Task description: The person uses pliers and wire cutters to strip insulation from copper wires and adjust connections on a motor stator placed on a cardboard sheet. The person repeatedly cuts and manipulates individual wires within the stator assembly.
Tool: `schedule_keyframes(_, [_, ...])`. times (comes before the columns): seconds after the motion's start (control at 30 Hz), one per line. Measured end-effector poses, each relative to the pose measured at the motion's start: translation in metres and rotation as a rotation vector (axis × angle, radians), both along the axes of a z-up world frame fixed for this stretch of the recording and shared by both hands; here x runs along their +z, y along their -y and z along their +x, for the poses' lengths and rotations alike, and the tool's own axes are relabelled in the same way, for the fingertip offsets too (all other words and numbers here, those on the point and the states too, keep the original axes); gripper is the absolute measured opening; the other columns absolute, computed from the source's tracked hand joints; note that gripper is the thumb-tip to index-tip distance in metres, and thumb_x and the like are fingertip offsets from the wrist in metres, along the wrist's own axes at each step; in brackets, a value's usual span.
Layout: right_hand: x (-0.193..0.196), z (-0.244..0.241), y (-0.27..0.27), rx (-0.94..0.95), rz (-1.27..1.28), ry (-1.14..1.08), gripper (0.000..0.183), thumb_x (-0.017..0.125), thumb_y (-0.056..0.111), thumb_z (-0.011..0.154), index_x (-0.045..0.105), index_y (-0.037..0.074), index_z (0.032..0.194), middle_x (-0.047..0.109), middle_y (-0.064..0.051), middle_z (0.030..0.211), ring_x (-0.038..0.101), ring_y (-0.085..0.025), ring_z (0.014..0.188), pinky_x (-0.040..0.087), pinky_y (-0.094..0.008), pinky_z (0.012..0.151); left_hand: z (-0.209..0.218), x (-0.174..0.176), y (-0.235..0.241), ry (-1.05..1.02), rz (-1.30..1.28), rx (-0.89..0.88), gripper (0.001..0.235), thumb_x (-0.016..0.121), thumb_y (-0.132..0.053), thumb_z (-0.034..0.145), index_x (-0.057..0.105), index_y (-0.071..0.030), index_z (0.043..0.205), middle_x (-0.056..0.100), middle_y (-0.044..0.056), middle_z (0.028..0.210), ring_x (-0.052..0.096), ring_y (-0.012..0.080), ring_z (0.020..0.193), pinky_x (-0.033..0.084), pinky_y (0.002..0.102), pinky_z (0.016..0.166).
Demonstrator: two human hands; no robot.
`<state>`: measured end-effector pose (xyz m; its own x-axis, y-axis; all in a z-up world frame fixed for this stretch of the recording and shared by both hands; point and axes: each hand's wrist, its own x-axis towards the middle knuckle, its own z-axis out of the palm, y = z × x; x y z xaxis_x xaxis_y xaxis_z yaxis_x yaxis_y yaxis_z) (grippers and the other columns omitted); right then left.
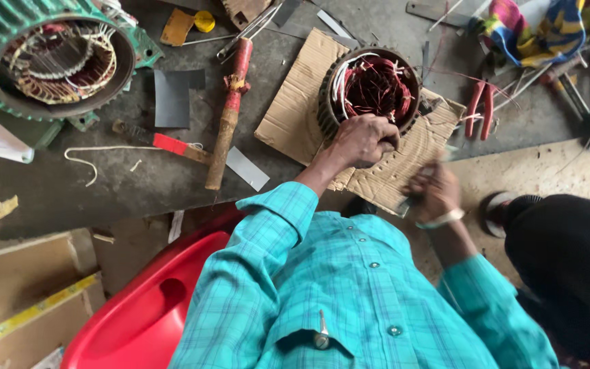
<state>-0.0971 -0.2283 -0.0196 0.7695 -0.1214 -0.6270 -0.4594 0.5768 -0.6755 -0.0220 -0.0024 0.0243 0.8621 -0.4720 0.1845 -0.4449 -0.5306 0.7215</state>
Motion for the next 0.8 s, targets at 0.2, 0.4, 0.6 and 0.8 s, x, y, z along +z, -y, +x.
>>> schedule_keyframes(0.2, [-0.016, 0.007, -0.004, 0.371, -0.842, 0.499, 0.036, 0.082, 0.029, 0.091, 0.059, 0.008, 0.108, 0.064, -0.004, 0.086, 0.061, -0.025, 0.076, 0.052, -0.040, 0.066, 0.004, -0.011, 0.000, -0.018, 0.004, -0.002, 0.021, 0.080, -0.024, 0.071, 0.078, -0.022, 0.092, 0.074, 0.005, 0.091, 0.071, 0.0280, 0.091, 0.056, 0.043, 0.076])
schedule_keyframes(0.4, [0.002, 0.018, 0.030, 0.558, -1.515, 0.835, 0.044, 0.095, 0.027, 0.083, 0.063, 0.006, 0.104, 0.065, -0.014, 0.091, 0.062, -0.032, 0.080, 0.053, -0.042, 0.074, 0.011, -0.002, -0.008, -0.033, -0.038, -0.111, 0.015, 0.074, -0.018, 0.076, 0.080, -0.022, 0.089, 0.076, 0.005, 0.094, 0.073, 0.0280, 0.090, 0.058, 0.042, 0.078])
schedule_keyframes(0.6, [0.032, 0.001, 0.041, 0.534, -1.129, 0.791, 0.043, 0.090, 0.014, 0.089, 0.058, 0.005, 0.116, 0.066, -0.007, 0.101, 0.064, -0.016, 0.091, 0.054, -0.031, 0.080, 0.002, 0.007, -0.006, -0.157, -0.028, -0.041, 0.015, 0.076, -0.023, 0.073, 0.079, -0.022, 0.087, 0.076, 0.004, 0.095, 0.072, 0.0255, 0.092, 0.057, 0.040, 0.081])
schedule_keyframes(0.8, [0.045, 0.002, 0.006, 0.422, -0.821, 0.719, 0.038, 0.079, 0.003, 0.093, 0.056, 0.005, 0.124, 0.069, -0.002, 0.108, 0.067, -0.008, 0.097, 0.056, -0.023, 0.084, 0.005, 0.008, -0.004, -0.158, 0.043, -0.048, 0.016, 0.076, -0.028, 0.075, 0.080, -0.023, 0.090, 0.075, 0.003, 0.094, 0.071, 0.0251, 0.096, 0.056, 0.041, 0.083])
